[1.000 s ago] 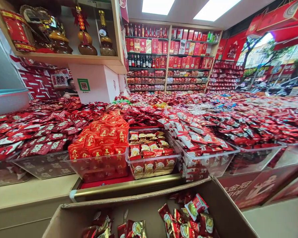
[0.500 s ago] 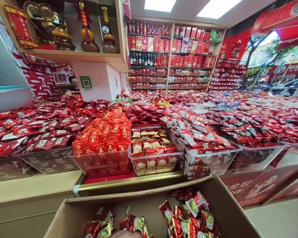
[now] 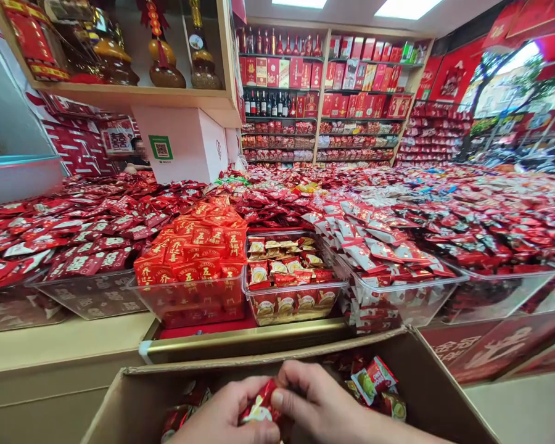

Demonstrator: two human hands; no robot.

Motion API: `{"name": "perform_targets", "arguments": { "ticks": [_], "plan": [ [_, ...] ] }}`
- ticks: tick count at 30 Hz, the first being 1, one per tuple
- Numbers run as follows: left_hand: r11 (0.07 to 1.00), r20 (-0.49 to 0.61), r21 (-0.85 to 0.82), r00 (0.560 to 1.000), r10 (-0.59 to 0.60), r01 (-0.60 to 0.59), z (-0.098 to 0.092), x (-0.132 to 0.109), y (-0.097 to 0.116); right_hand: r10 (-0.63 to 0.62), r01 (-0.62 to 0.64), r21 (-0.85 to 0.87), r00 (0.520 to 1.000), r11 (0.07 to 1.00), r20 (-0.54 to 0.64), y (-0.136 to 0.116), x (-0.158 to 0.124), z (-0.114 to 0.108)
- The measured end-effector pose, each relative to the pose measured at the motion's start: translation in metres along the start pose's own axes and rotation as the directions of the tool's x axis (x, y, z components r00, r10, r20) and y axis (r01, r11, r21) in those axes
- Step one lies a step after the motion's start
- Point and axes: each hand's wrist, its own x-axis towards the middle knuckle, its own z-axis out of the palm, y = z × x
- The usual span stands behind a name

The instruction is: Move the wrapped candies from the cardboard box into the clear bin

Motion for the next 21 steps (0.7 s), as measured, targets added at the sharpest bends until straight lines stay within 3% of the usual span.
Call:
{"name": "perform_targets", "arguments": {
  "ticks": [2,6,12,16,21],
  "plan": [
    [0.99,-0.002,-0.139,1.0,-0.025,0.024,0.003,0.001,0.003,0.058,-0.057,0.115,0.998,0.992,-0.005,-0.008,-0.001,-0.003],
    [0.97,0.006,-0.24,1.0,-0.024,0.025,0.007,-0.001,0.003,0.097,-0.101,0.293,0.995,0.951,0.029,-0.014,-0.001,-0.007],
    [0.933,0.008,-0.353,0.997,-0.077,0.075,0.01,-0.006,0.009,0.092,-0.093,0.399,0.996,0.912,0.021,-0.013,-0.002,-0.006],
    [0.914,-0.032,-0.402,0.997,-0.071,0.052,0.011,-0.006,0.002,0.088,-0.07,0.38,0.996,0.922,-0.031,-0.014,-0.001,-0.005],
    [0.834,-0.04,-0.552,0.998,-0.051,0.02,0.014,-0.002,-0.013,0.085,-0.067,0.24,0.994,0.969,-0.068,-0.012,0.001,-0.005]
  ]
}}
